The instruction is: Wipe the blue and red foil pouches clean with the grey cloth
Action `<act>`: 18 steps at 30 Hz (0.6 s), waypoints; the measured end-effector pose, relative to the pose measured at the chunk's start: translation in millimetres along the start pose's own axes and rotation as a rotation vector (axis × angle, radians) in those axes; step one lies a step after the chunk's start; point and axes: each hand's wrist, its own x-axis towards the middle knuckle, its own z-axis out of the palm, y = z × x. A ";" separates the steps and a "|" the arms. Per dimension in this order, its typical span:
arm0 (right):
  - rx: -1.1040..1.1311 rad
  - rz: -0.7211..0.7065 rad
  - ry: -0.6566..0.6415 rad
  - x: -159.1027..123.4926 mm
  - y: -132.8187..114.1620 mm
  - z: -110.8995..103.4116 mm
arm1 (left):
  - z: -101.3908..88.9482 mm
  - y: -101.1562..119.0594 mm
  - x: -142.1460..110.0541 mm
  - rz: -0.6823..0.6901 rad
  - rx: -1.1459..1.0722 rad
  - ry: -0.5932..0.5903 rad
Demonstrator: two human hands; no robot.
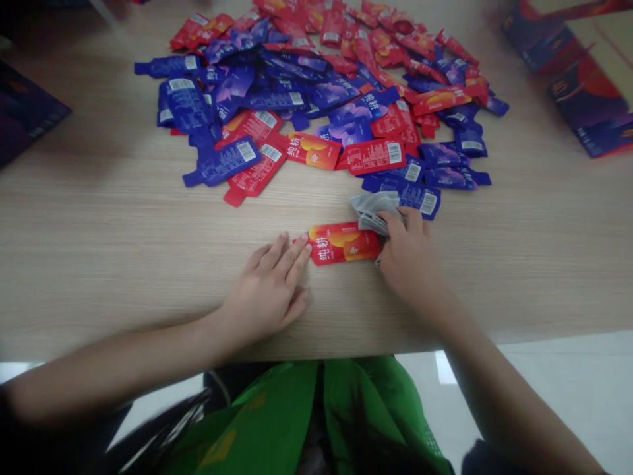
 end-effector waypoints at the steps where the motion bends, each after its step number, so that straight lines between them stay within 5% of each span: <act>1: 0.042 -0.021 0.012 4.0 -1.3 -5.8 | 0.3 -0.5 -0.6 0.007 -0.002 0.001; 5: 0.152 -0.133 0.072 21.3 -42.7 -21.3 | 1.5 -1.9 -2.0 0.035 -0.004 0.013; 10: 0.090 -0.256 -0.045 22.8 -101.5 9.0 | 2.6 -1.3 -0.2 0.036 -0.010 0.038; 14: -0.026 -0.279 -0.091 11.1 -95.3 29.5 | 2.8 -0.1 0.3 0.015 -0.002 0.045; 18: -0.111 -0.166 -0.045 -1.1 -68.2 21.9 | 2.3 0.0 -0.1 0.021 0.011 0.036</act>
